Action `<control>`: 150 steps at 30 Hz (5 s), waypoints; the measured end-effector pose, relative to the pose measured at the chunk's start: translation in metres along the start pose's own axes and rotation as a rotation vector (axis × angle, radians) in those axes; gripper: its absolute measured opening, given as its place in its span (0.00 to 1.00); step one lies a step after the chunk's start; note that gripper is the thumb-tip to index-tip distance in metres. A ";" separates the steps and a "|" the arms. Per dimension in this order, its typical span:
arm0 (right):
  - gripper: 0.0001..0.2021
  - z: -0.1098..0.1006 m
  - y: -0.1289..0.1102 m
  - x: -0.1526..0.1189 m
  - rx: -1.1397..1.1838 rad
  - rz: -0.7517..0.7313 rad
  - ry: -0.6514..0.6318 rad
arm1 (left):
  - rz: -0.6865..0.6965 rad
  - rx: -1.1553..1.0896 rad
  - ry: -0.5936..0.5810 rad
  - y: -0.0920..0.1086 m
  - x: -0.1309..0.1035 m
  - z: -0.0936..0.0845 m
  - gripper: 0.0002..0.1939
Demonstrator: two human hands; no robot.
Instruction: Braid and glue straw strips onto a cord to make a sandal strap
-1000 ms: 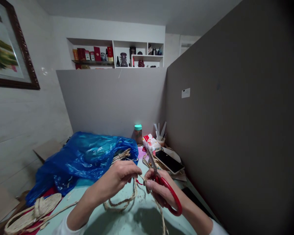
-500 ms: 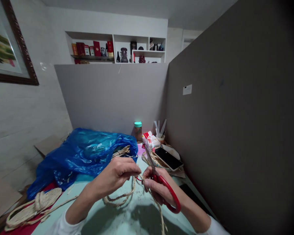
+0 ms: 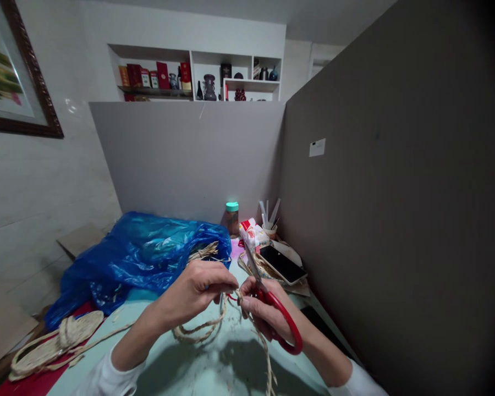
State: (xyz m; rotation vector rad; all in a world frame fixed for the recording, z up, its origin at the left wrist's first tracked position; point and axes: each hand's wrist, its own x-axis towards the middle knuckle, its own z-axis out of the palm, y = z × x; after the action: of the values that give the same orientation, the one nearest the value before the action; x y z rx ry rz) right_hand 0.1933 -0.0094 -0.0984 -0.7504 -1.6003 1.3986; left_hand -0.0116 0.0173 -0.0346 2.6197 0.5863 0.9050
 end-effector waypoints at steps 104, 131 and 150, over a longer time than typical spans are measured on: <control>0.11 0.020 -0.030 -0.022 -0.263 -0.442 0.043 | 0.334 -0.265 0.460 -0.001 -0.001 -0.008 0.08; 0.08 0.009 -0.010 -0.012 -1.001 -0.569 -0.034 | 0.299 -0.468 0.260 0.003 -0.006 -0.009 0.13; 0.12 -0.006 -0.016 -0.008 -0.091 -0.046 0.122 | 0.061 -0.216 0.109 -0.004 -0.008 -0.027 0.09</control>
State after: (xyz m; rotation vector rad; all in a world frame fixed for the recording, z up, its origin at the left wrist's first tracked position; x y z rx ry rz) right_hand 0.2040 -0.0166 -0.0841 -0.8315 -1.5841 1.2303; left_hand -0.0360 0.0210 -0.0198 2.4190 0.4108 1.0715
